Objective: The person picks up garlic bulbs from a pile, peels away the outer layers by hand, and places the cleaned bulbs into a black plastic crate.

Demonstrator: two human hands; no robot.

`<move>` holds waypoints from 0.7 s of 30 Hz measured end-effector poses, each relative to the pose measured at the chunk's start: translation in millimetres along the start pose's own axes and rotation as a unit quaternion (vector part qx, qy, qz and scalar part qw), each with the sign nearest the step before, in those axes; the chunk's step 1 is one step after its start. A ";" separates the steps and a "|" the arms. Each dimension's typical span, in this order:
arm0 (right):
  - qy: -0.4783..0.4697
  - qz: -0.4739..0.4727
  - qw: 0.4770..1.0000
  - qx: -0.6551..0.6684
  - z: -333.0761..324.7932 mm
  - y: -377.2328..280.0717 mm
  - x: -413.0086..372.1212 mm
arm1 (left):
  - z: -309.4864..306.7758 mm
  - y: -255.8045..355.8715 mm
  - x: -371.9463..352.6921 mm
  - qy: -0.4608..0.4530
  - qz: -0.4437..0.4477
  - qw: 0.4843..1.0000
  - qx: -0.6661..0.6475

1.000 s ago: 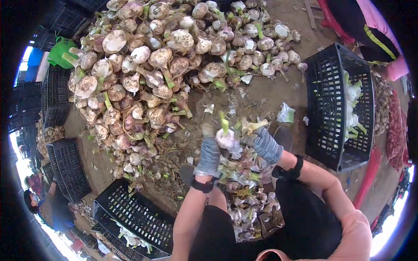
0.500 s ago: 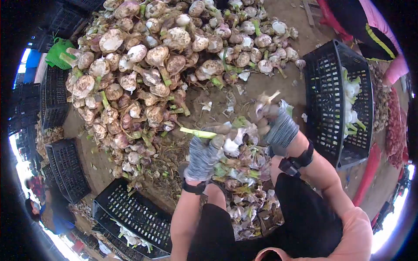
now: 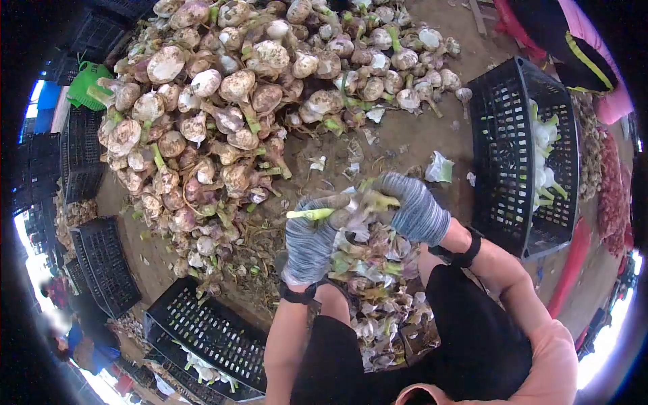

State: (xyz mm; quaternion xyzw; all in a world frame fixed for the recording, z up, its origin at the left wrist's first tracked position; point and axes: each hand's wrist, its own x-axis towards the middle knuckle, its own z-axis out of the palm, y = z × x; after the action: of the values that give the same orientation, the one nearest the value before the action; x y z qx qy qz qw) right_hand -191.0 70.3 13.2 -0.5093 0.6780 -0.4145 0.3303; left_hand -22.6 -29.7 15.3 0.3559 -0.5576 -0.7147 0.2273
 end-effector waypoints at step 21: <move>-0.107 -0.003 0.941 -0.322 -14.9 31.2 -19.8 | -9.4 -62.1 8.8 0.111 -0.222 0.923 -0.294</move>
State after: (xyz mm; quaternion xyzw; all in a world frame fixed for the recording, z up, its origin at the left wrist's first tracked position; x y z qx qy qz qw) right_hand -211.7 97.1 -7.8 -0.6316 0.7348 -0.1178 0.2176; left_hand -16.7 -24.9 -47.7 0.4649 -0.2000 -0.8345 0.2179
